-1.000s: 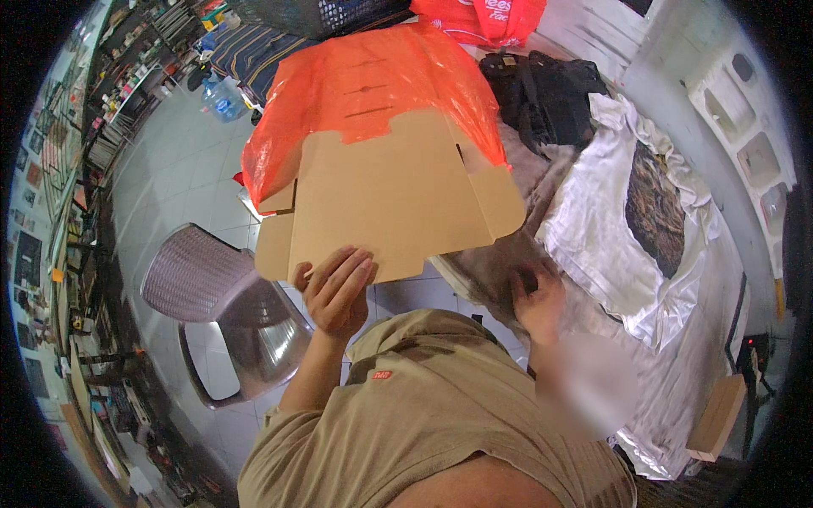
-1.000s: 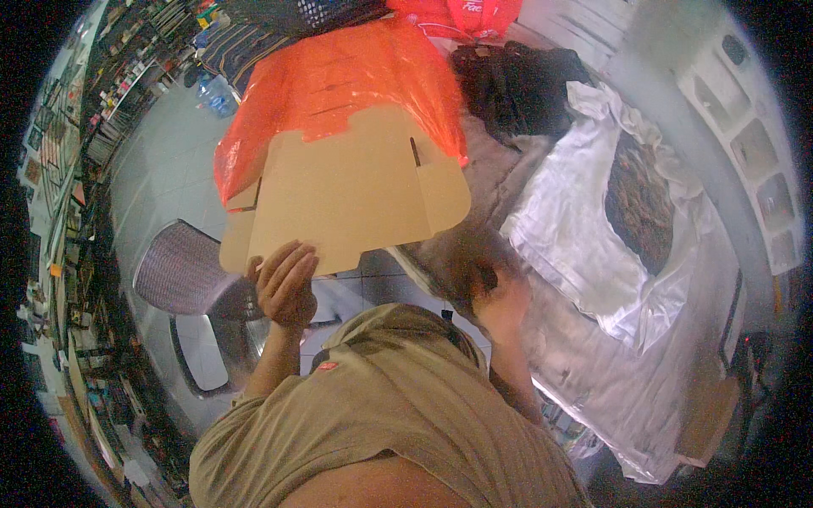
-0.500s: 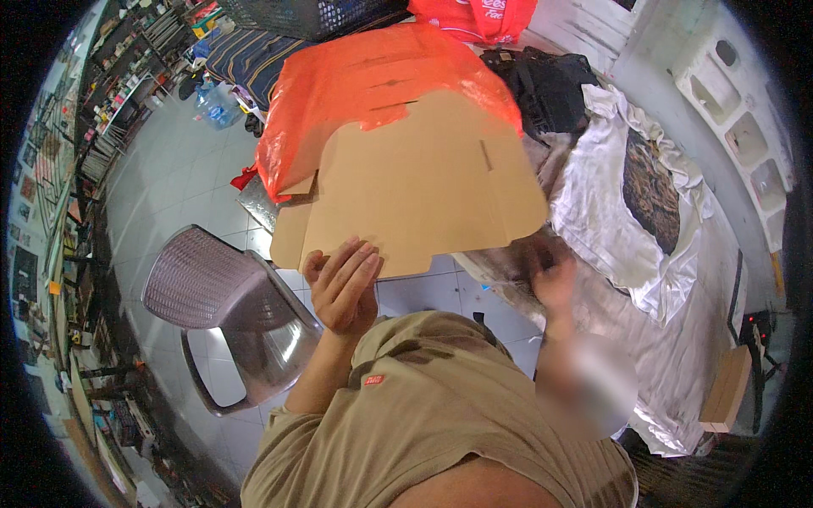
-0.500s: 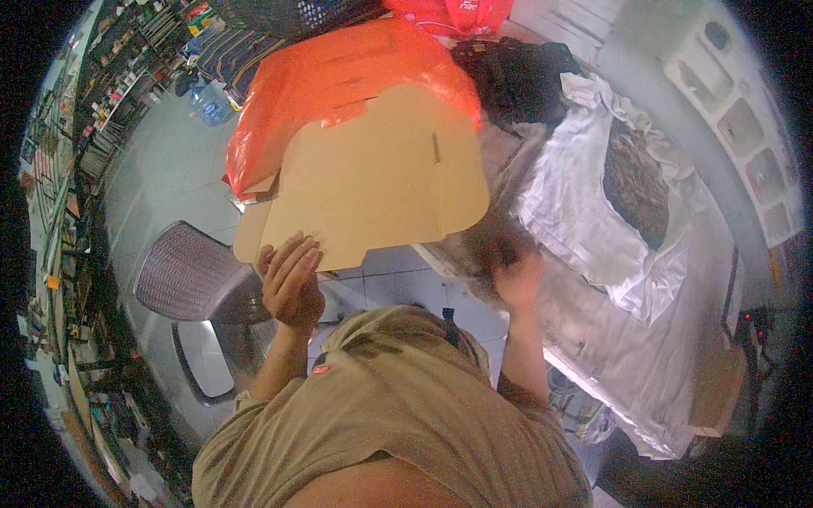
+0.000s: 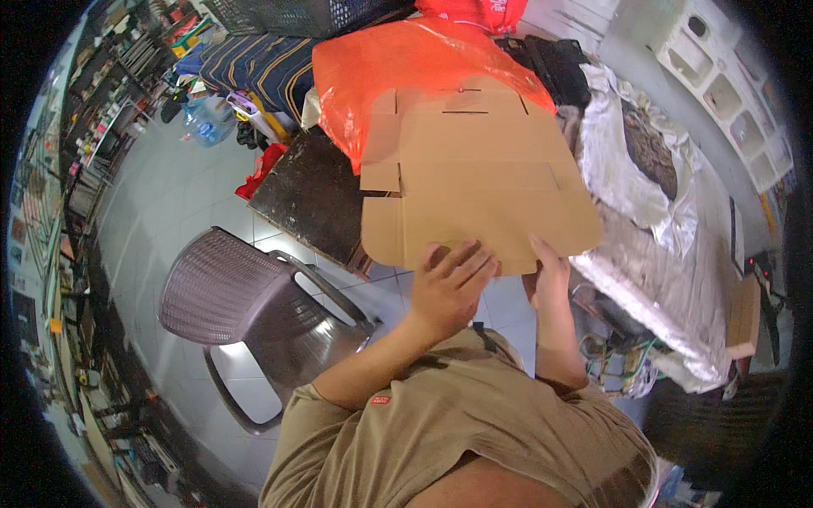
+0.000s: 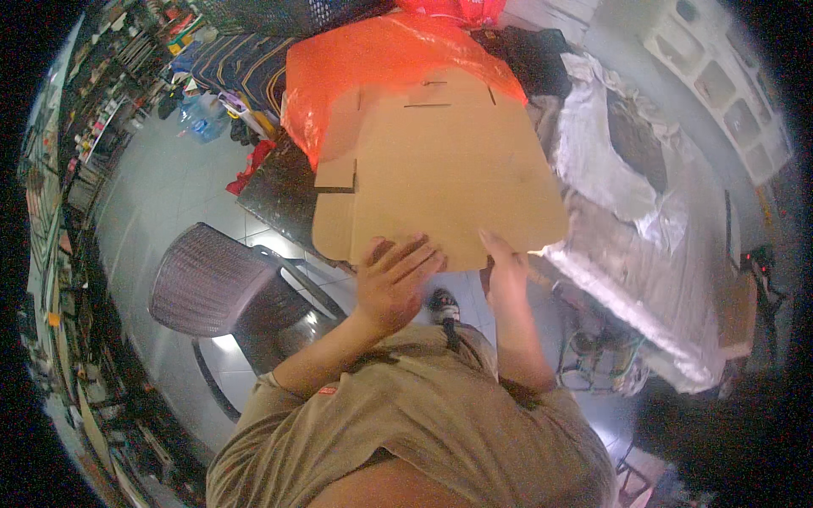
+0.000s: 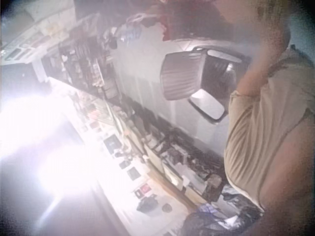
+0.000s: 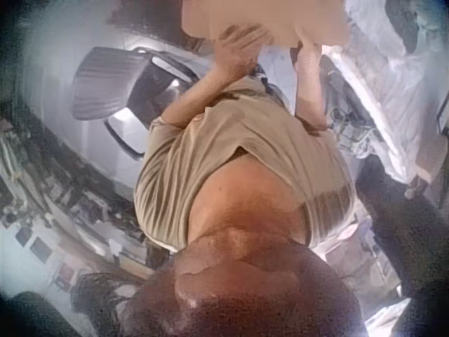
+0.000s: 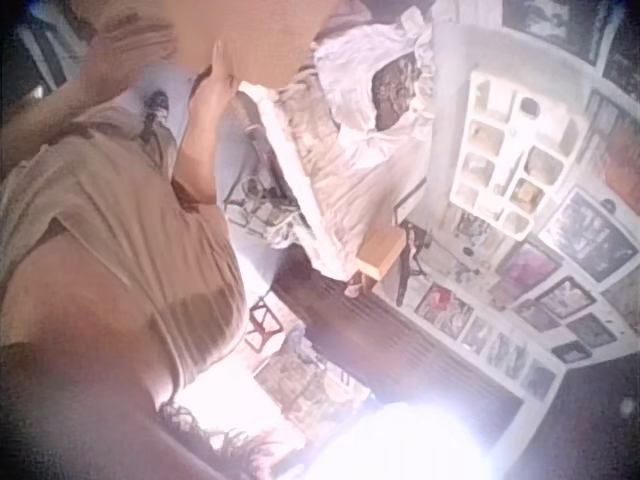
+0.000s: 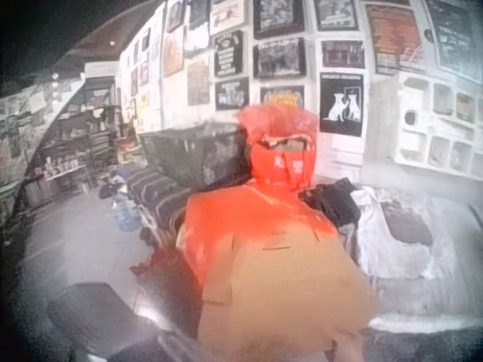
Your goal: The person retrieves a flat cardboard box from a red plastic bag, unfolds it, and assembles it into a box shape on a workbench. They then move a chair, plug in a power strip, and continue assembling additional cardboard boxes one by one.
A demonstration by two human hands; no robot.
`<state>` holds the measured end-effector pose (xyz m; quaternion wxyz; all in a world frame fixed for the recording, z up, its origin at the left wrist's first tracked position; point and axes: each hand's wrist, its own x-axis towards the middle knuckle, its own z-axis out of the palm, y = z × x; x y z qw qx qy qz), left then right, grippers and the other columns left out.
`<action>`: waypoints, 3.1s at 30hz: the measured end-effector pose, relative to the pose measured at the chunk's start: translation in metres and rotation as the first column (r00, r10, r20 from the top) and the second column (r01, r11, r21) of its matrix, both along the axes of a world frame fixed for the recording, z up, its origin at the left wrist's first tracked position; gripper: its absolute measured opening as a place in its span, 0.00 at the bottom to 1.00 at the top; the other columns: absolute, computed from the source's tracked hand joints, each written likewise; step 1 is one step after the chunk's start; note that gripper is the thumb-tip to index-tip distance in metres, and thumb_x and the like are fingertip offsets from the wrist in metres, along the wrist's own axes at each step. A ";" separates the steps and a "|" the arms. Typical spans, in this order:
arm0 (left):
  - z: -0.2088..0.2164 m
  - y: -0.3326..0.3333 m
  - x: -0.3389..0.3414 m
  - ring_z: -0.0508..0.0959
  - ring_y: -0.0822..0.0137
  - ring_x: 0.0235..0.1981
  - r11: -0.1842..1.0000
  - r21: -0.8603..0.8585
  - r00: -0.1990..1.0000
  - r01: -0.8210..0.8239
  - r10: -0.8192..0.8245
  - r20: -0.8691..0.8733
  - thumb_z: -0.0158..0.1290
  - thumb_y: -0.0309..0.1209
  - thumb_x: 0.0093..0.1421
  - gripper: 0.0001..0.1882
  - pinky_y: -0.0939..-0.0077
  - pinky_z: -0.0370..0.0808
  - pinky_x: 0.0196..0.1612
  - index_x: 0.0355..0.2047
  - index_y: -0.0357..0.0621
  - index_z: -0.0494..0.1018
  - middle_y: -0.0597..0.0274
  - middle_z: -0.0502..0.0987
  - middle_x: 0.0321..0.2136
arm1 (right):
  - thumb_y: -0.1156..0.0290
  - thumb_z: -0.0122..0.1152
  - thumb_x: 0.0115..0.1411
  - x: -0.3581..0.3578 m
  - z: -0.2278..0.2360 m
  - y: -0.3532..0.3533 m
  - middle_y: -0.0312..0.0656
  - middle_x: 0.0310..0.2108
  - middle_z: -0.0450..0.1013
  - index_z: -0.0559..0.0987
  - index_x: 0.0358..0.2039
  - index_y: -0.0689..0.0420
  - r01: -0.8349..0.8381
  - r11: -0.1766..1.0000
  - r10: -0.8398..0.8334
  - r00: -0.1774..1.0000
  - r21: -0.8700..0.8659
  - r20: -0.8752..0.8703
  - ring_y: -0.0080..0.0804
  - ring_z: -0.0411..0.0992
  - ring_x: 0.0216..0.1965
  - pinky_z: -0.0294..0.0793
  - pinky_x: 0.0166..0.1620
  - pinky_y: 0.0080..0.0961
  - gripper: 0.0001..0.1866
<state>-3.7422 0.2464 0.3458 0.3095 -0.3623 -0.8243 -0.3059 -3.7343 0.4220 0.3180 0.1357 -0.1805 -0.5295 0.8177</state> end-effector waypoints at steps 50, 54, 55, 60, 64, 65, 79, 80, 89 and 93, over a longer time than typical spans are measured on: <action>-0.002 0.407 0.134 0.70 0.64 0.46 0.299 0.828 -0.622 0.474 -0.552 0.556 0.48 0.28 0.57 0.23 0.73 0.66 0.48 0.52 0.35 0.58 0.51 0.68 0.47 | 0.69 0.51 0.56 0.354 -0.002 0.302 0.44 0.29 0.72 0.70 0.39 0.62 0.594 0.804 -0.594 0.804 0.011 0.041 0.28 0.70 0.28 0.69 0.33 0.21 0.12; -0.016 0.389 0.075 0.73 0.69 0.41 0.483 0.778 -0.131 0.401 -0.811 0.571 0.51 0.30 0.56 0.14 0.75 0.69 0.44 0.42 0.37 0.70 0.57 0.74 0.39 | 0.70 0.52 0.55 0.325 0.015 0.359 0.43 0.28 0.72 0.71 0.38 0.63 0.569 0.809 -0.581 0.812 0.145 0.056 0.28 0.70 0.29 0.69 0.35 0.21 0.12; -0.019 0.390 0.053 0.73 0.68 0.41 0.714 0.564 0.388 0.416 -0.700 0.600 0.53 0.32 0.54 0.15 0.73 0.68 0.45 0.41 0.38 0.71 0.58 0.74 0.39 | 0.70 0.52 0.55 0.316 0.020 0.375 0.43 0.28 0.72 0.71 0.39 0.63 0.538 0.819 -0.558 0.828 0.196 0.057 0.28 0.70 0.29 0.69 0.35 0.20 0.13; -0.030 0.382 -0.020 0.68 0.53 0.47 0.975 0.167 0.895 -0.144 0.056 0.443 0.56 0.37 0.50 0.24 0.63 0.62 0.49 0.44 0.35 0.67 0.47 0.70 0.42 | 0.74 0.50 0.56 0.244 0.025 0.450 0.43 0.33 0.72 0.69 0.44 0.63 0.322 0.791 -0.438 0.891 0.520 0.114 0.25 0.70 0.31 0.69 0.34 0.20 0.15; -0.051 0.387 -0.031 0.64 0.48 0.48 0.965 0.048 0.807 -0.256 0.186 0.560 0.57 0.41 0.49 0.29 0.58 0.60 0.50 0.46 0.35 0.64 0.44 0.67 0.45 | 0.74 0.54 0.55 0.182 0.012 0.477 0.39 0.34 0.71 0.67 0.47 0.59 0.076 0.676 -0.330 0.920 0.733 0.209 0.22 0.69 0.32 0.69 0.33 0.18 0.18; -0.055 0.388 -0.034 0.64 0.48 0.48 0.968 0.026 0.829 -0.249 0.199 0.523 0.57 0.40 0.49 0.28 0.58 0.60 0.50 0.45 0.34 0.64 0.45 0.67 0.44 | 0.73 0.54 0.54 0.171 0.009 0.480 0.38 0.35 0.71 0.66 0.48 0.58 0.010 0.660 -0.302 0.919 0.751 0.253 0.21 0.68 0.32 0.69 0.32 0.18 0.19; -0.041 0.393 -0.027 0.69 0.70 0.43 0.910 0.394 0.823 -0.131 -0.122 0.554 0.45 0.22 0.57 0.11 0.78 0.67 0.45 0.41 0.33 0.68 0.58 0.70 0.40 | 0.77 0.55 0.51 0.127 0.015 0.523 0.30 0.28 0.68 0.72 0.41 0.60 0.017 0.722 -0.108 0.990 0.691 0.089 0.14 0.64 0.30 0.64 0.33 0.14 0.15; -0.034 0.399 -0.025 0.69 0.70 0.43 0.895 0.436 0.834 -0.098 -0.165 0.526 0.45 0.21 0.57 0.11 0.78 0.67 0.45 0.41 0.33 0.68 0.58 0.70 0.40 | 0.78 0.54 0.51 0.129 0.022 0.528 0.26 0.26 0.66 0.73 0.40 0.60 0.036 0.746 -0.117 0.990 0.665 0.078 0.12 0.62 0.29 0.63 0.32 0.12 0.13; -0.009 0.503 -0.070 0.71 0.75 0.37 0.710 0.678 0.710 0.190 -0.576 0.405 0.50 0.21 0.54 0.10 0.83 0.67 0.41 0.38 0.34 0.71 0.62 0.73 0.35 | 0.78 0.53 0.53 0.140 0.032 0.620 0.32 0.32 0.72 0.75 0.35 0.63 0.552 0.385 -0.475 0.806 0.740 -0.354 0.15 0.66 0.33 0.64 0.39 0.12 0.07; -0.048 0.548 -0.086 0.71 0.79 0.29 0.726 0.673 0.460 0.138 -0.649 0.606 0.52 0.21 0.52 0.10 0.86 0.67 0.35 0.36 0.37 0.73 0.66 0.75 0.30 | 0.79 0.53 0.49 0.152 0.000 0.655 0.39 0.35 0.74 0.75 0.35 0.62 0.349 0.498 -0.554 0.833 0.794 -0.019 0.26 0.70 0.38 0.66 0.44 0.20 0.11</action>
